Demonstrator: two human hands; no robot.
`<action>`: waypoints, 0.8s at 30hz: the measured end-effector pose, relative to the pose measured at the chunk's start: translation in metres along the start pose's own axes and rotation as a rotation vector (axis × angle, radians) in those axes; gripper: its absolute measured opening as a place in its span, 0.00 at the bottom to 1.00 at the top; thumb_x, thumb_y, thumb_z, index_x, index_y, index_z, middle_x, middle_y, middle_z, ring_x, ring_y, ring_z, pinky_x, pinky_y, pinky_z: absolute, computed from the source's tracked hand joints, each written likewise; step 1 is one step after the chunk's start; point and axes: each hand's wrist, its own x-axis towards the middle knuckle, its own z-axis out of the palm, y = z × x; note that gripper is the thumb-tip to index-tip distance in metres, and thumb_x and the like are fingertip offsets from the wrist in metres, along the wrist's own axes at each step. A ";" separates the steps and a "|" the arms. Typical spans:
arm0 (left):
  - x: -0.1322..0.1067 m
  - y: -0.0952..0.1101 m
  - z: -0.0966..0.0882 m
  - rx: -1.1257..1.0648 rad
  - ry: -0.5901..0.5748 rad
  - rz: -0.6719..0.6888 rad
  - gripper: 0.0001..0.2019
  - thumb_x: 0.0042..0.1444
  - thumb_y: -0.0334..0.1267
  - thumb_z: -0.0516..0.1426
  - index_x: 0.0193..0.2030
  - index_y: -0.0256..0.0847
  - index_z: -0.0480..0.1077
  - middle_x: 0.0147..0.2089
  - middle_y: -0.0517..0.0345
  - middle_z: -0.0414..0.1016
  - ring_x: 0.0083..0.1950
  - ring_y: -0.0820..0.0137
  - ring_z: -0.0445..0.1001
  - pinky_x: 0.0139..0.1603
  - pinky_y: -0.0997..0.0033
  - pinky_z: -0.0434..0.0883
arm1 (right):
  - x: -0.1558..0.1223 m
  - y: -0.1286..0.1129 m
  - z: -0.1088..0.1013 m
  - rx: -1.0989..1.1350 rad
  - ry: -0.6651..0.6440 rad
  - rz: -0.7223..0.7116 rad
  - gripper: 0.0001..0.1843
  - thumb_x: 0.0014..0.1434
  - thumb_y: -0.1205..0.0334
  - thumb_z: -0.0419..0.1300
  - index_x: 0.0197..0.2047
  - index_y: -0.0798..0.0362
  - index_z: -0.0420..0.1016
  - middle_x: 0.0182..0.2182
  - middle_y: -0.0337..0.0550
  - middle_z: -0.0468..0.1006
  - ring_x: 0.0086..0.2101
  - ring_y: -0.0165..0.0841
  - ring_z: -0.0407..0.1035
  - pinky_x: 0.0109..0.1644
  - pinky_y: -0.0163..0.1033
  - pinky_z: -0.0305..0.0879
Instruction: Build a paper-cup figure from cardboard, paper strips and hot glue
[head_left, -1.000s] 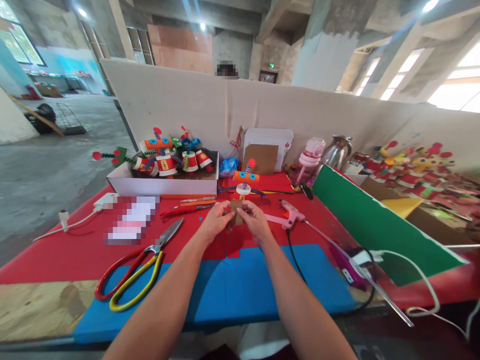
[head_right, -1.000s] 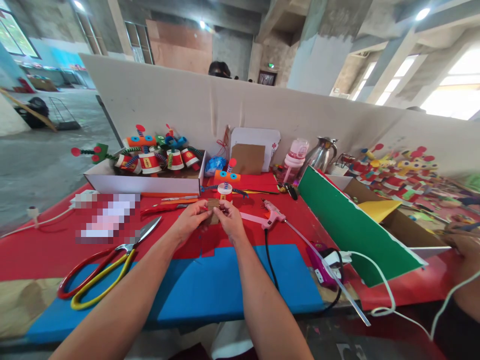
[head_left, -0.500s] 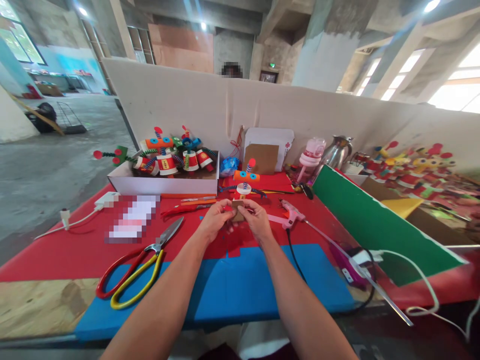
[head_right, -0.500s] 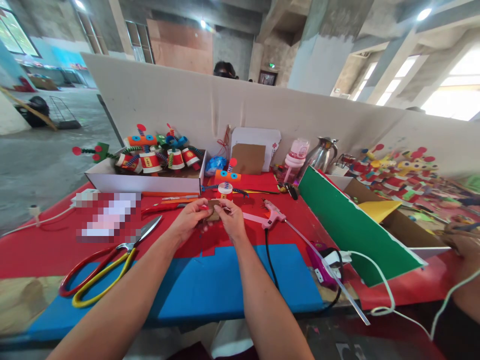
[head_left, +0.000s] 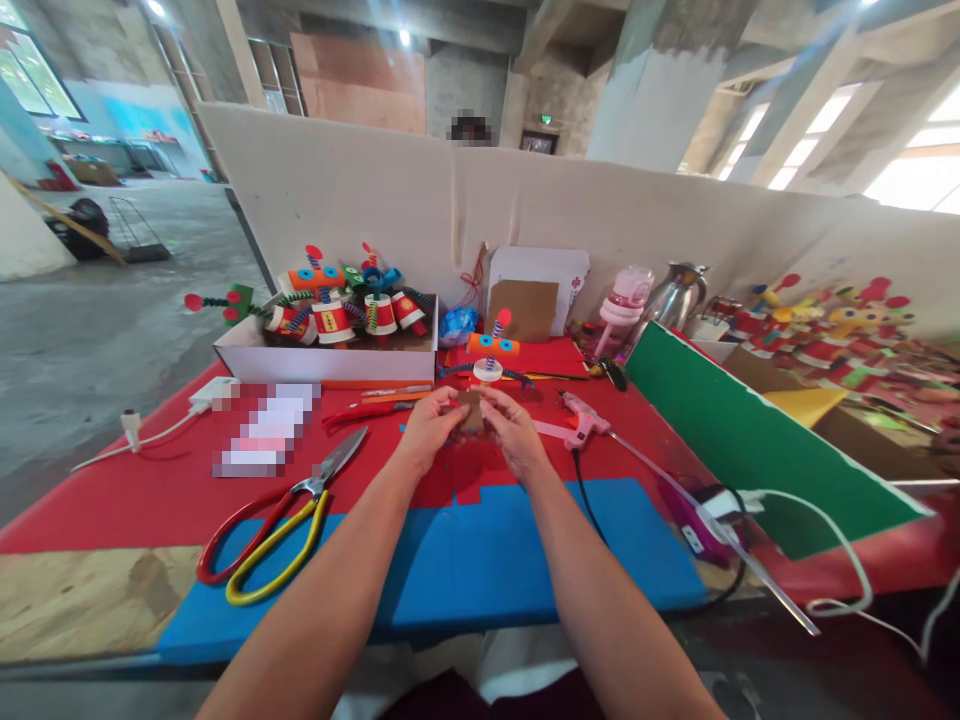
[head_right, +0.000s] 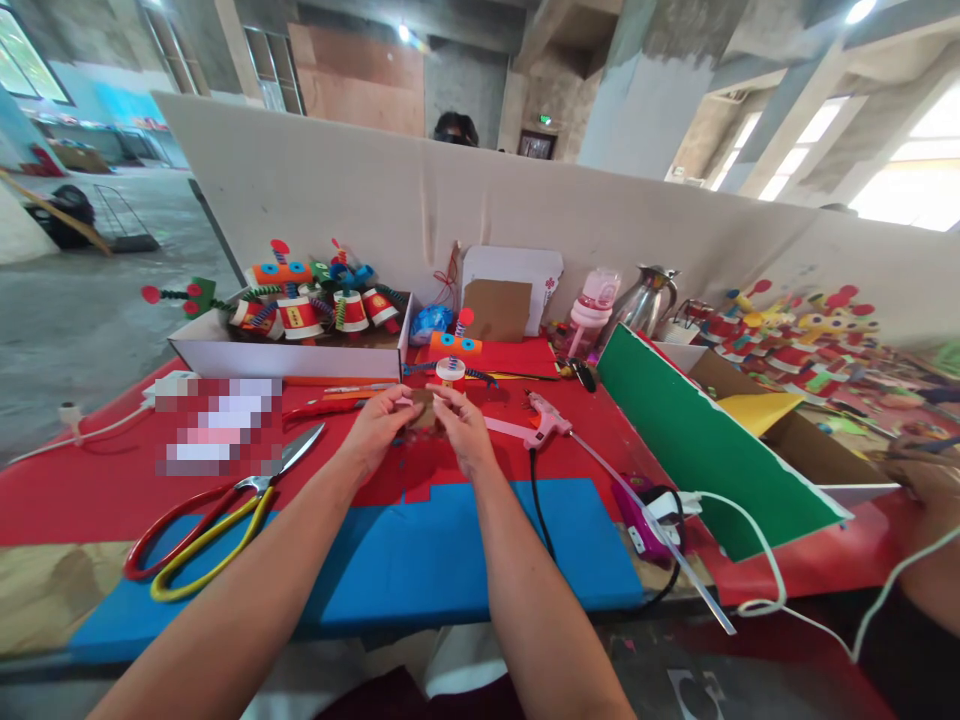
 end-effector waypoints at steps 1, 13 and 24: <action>0.001 0.001 -0.001 -0.027 0.056 0.020 0.15 0.41 0.42 0.64 0.32 0.40 0.64 0.20 0.67 0.70 0.16 0.79 0.65 0.16 0.80 0.62 | -0.002 -0.004 0.001 0.001 0.036 -0.020 0.18 0.46 0.53 0.66 0.42 0.49 0.77 0.30 0.35 0.75 0.23 0.25 0.65 0.28 0.33 0.68; 0.005 0.005 -0.008 -0.138 0.264 0.072 0.11 0.41 0.35 0.61 0.32 0.39 0.65 0.18 0.67 0.68 0.15 0.78 0.65 0.15 0.81 0.63 | -0.110 -0.104 -0.060 -1.026 -0.055 -0.322 0.04 0.56 0.63 0.60 0.32 0.49 0.76 0.28 0.39 0.76 0.29 0.32 0.68 0.35 0.38 0.63; 0.005 0.007 -0.009 -0.097 0.288 0.053 0.12 0.41 0.36 0.61 0.32 0.39 0.64 0.16 0.68 0.68 0.13 0.78 0.63 0.14 0.81 0.61 | -0.139 -0.055 -0.029 -1.592 -0.541 0.092 0.12 0.48 0.78 0.53 0.30 0.55 0.74 0.30 0.46 0.77 0.33 0.34 0.69 0.34 0.35 0.54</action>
